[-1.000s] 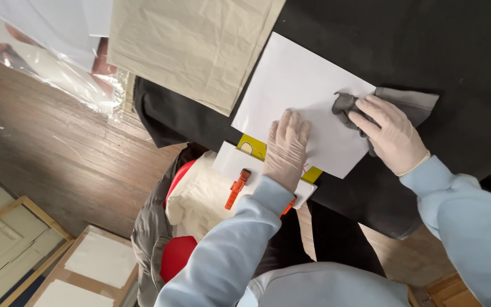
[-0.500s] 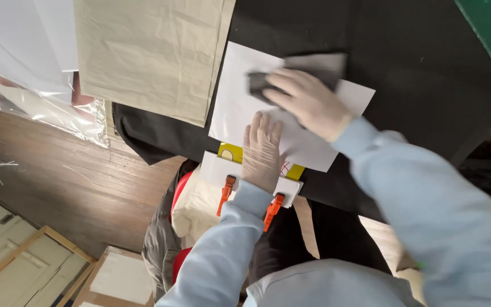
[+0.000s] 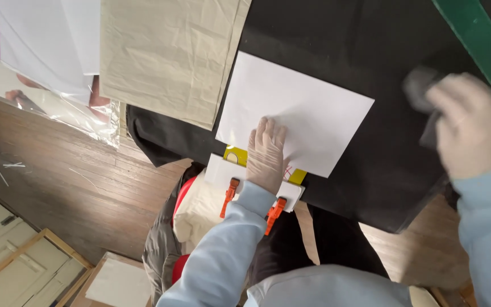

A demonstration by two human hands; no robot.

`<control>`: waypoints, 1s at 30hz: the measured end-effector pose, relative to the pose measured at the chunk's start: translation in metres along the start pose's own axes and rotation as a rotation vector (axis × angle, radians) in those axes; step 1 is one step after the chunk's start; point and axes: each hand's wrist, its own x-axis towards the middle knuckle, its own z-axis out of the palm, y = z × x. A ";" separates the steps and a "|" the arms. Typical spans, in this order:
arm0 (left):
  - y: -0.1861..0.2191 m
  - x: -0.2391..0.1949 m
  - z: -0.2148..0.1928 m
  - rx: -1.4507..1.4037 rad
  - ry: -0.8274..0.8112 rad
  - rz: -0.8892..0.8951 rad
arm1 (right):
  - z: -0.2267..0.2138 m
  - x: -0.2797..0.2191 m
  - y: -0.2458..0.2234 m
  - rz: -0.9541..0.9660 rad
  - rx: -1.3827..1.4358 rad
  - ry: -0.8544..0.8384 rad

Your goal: Applying and smoothing an adhesive film over artwork on a board using clamps and a cloth.

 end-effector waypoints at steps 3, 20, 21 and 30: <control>0.002 -0.010 -0.002 -0.050 0.021 0.003 | -0.006 0.010 0.000 0.013 -0.241 0.122; 0.001 -0.022 0.013 -0.040 0.061 -0.133 | 0.062 0.044 -0.067 0.206 0.020 0.089; -0.001 -0.023 0.019 0.013 -0.020 -0.125 | 0.063 0.043 -0.063 0.192 0.126 0.113; -0.005 -0.042 0.025 -0.004 0.228 0.049 | 0.025 0.026 -0.106 -0.032 0.306 0.145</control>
